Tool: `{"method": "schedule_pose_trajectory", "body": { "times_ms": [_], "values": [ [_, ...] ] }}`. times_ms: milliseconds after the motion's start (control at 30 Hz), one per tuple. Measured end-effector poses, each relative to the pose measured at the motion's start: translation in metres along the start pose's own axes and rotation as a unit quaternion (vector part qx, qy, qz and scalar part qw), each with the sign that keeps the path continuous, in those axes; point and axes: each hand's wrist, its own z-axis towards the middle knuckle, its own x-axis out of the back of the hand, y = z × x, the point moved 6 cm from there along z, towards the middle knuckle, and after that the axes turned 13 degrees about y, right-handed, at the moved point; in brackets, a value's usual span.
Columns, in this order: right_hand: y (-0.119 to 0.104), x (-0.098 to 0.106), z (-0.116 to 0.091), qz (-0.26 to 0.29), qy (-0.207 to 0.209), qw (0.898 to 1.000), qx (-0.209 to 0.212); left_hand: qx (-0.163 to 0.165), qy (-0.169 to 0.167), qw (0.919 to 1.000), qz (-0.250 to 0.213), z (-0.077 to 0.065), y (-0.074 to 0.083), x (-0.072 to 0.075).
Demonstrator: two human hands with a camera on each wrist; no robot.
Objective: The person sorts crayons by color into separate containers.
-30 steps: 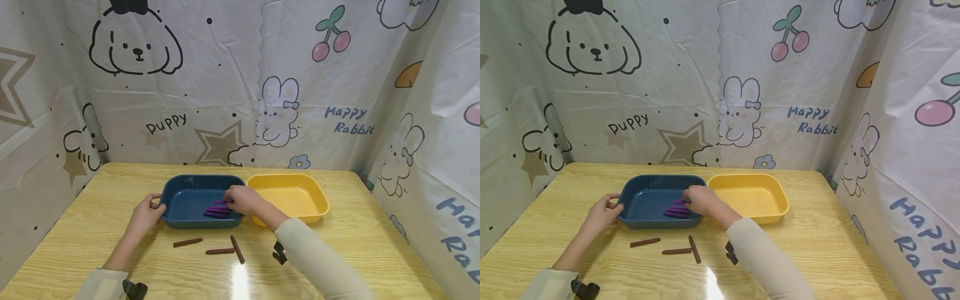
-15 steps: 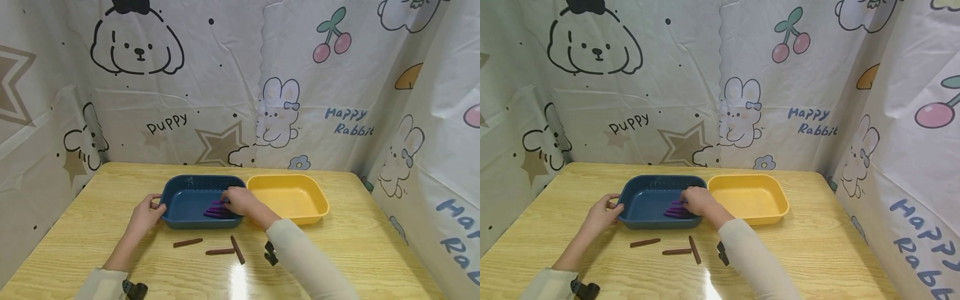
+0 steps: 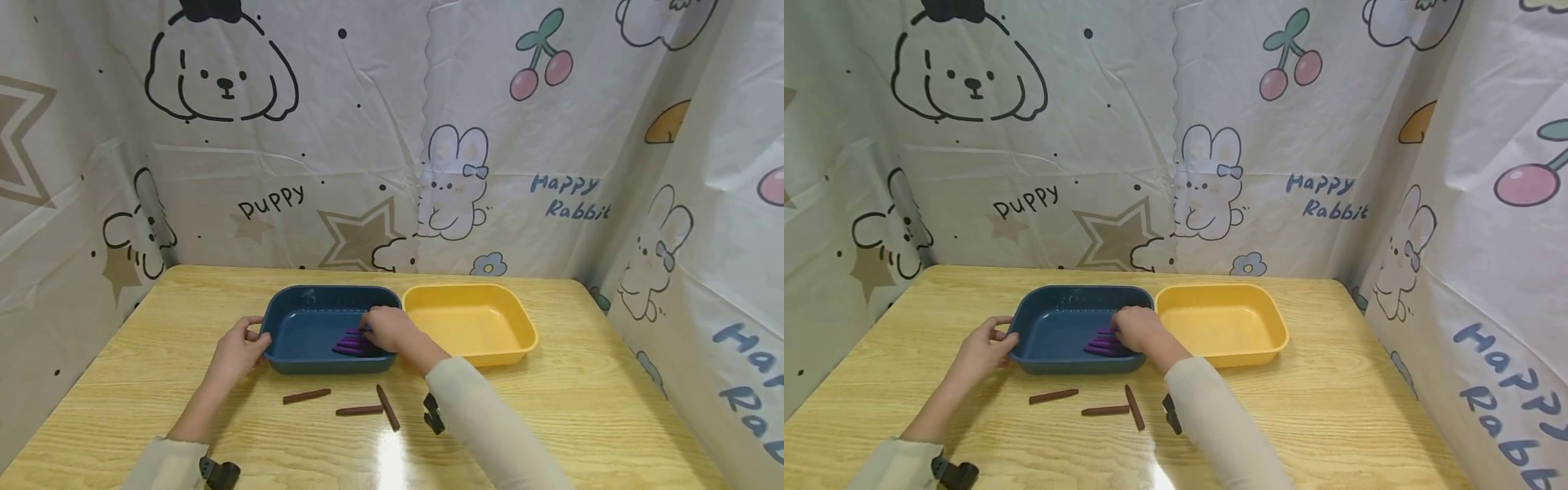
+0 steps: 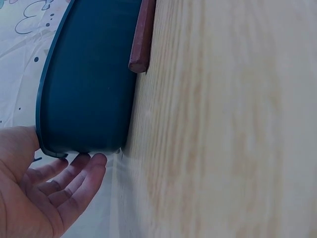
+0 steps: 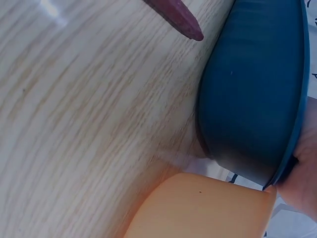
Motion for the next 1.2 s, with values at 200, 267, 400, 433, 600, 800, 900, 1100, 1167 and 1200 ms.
{"method": "schedule_pose_trajectory", "body": {
  "times_ms": [200,267,400,433,600,800,900,1100,1167,1200],
  "values": [
    [0.0008,-0.0026,0.0011,-0.002,0.002,1.000,-0.003,-0.003,0.001,1.0000,0.000,-0.0004,0.0006,0.0003],
    [0.0003,-0.0031,0.0013,-0.006,0.002,1.000,-0.002,-0.002,0.001,1.0000,0.001,-0.0007,0.0002,0.0003],
    [-0.0018,-0.0033,0.0015,-0.013,0.002,1.000,0.002,0.002,0.000,1.0000,0.001,-0.0008,-0.0008,0.0003],
    [-0.0021,-0.0034,0.0017,-0.014,0.001,1.000,0.002,0.003,0.000,1.0000,0.001,-0.0007,-0.0009,0.0003],
    [-0.0020,-0.0042,0.0019,-0.014,-0.006,1.000,-0.004,0.003,-0.001,1.0000,0.001,-0.0004,-0.0007,-0.0002],
    [-0.0018,-0.0046,0.0018,-0.017,-0.005,1.000,-0.006,0.002,-0.002,1.0000,0.005,-0.0005,0.0001,0.0002],
    [-0.0021,-0.0031,0.0014,-0.014,0.000,1.000,-0.006,0.001,-0.002,1.0000,0.006,-0.0008,0.0005,0.0001],
    [-0.0013,-0.0014,0.0010,0.000,0.004,1.000,-0.009,0.000,-0.001,1.0000,0.003,-0.0009,0.0012,0.0002],
    [-0.0006,-0.0014,0.0012,0.011,0.006,1.000,-0.011,0.000,-0.002,1.0000,0.004,-0.0009,0.0012,0.0001],
    [0.0000,-0.0014,0.0013,0.017,0.007,1.000,-0.012,-0.001,-0.002,1.0000,0.004,-0.0009,0.0011,0.0001]
  ]
}}
